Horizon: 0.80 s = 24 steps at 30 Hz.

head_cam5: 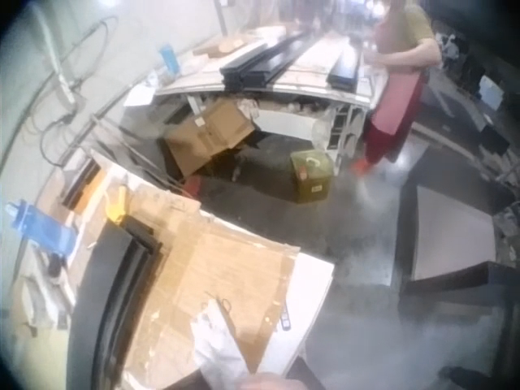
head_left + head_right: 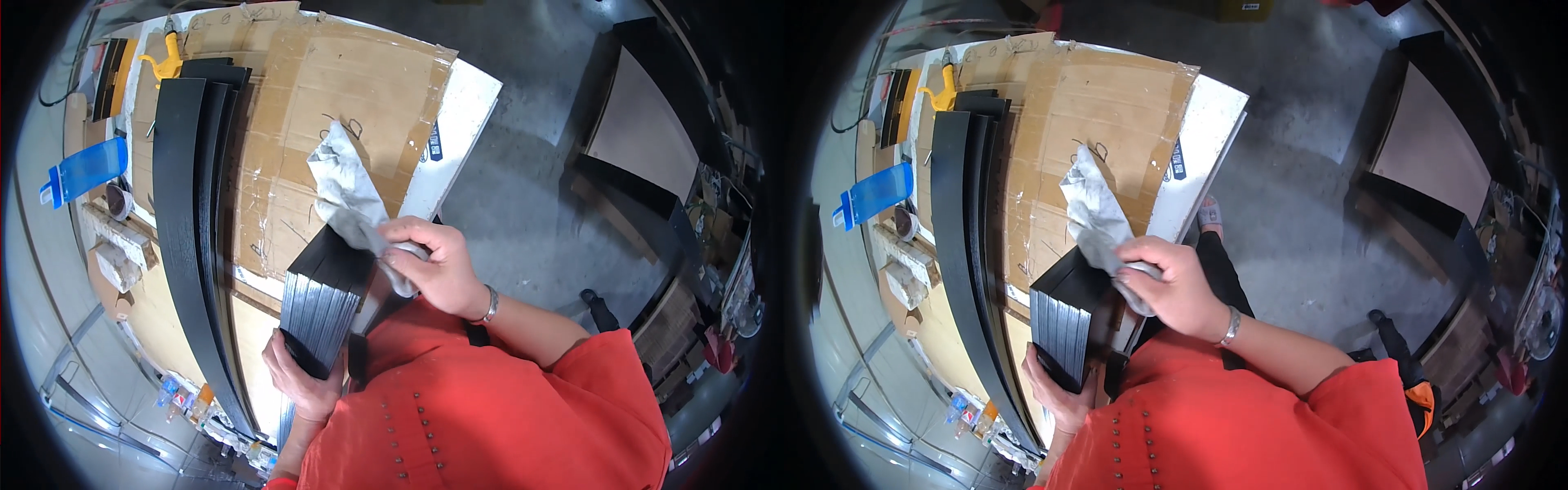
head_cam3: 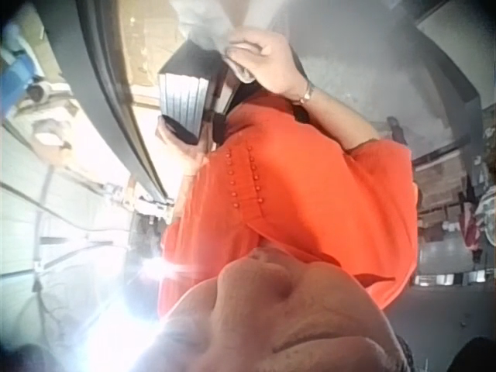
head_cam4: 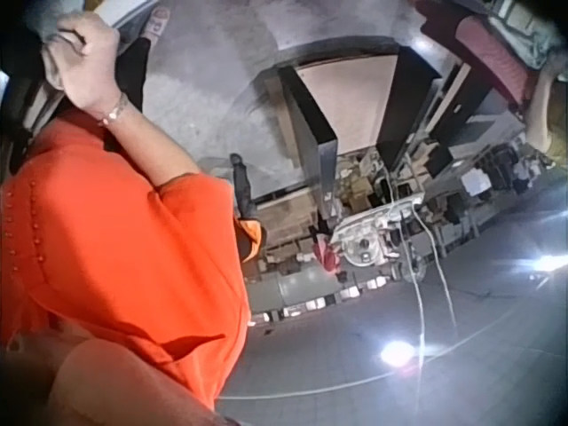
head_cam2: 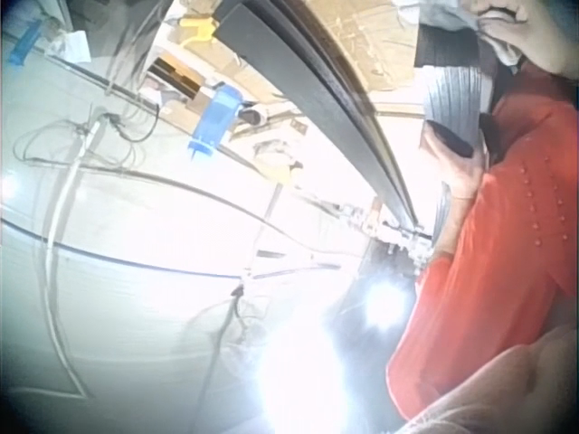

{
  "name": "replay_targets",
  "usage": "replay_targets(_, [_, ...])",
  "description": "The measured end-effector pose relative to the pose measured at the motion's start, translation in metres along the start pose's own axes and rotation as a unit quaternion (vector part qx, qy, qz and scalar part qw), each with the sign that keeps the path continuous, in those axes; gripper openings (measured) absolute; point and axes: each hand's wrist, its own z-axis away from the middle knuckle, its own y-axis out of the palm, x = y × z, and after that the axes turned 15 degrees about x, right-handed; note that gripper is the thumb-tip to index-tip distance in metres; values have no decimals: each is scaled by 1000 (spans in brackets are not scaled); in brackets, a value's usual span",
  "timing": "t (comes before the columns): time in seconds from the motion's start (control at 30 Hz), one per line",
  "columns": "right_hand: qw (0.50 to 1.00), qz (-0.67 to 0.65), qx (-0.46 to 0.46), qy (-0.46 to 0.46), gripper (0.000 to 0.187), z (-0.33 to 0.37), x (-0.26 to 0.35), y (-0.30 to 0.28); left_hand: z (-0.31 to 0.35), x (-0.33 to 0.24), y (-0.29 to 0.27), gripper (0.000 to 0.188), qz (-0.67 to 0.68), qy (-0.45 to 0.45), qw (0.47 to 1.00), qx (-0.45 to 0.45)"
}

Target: The person applies liquid from a bottle onto a cloth and wipes down black wooden panels on a workbench. The person then turns and aligns the panels by hand while wiping their surfaces and edges with the cloth.

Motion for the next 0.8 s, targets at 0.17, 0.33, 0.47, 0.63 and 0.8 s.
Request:
replay_targets(0.17, [994, 17, 91, -55, 30, -6, 23, 20, 4, 2, -1, 104, -2, 0, 1000, 6])
replay_targets(0.33, [988, 131, -29, 78, 27, 23, -3, -13, 4, 4, 1, 103, -37, 20, 999, -11])
replay_targets(0.47, [971, 177, -124, -99, 24, 16, 36, 5, 1, -3, -4, 101, -5, -13, 1000, -2])
replay_targets(0.63, [872, 403, 63, -271, 24, -8, 46, 38, 3, -5, -4, 100, 4, -11, 1000, -22])
replay_targets(0.8, [862, 439, -44, -249, 22, -15, 42, 29, 3, -10, -3, 101, -3, -43, 999, -15])
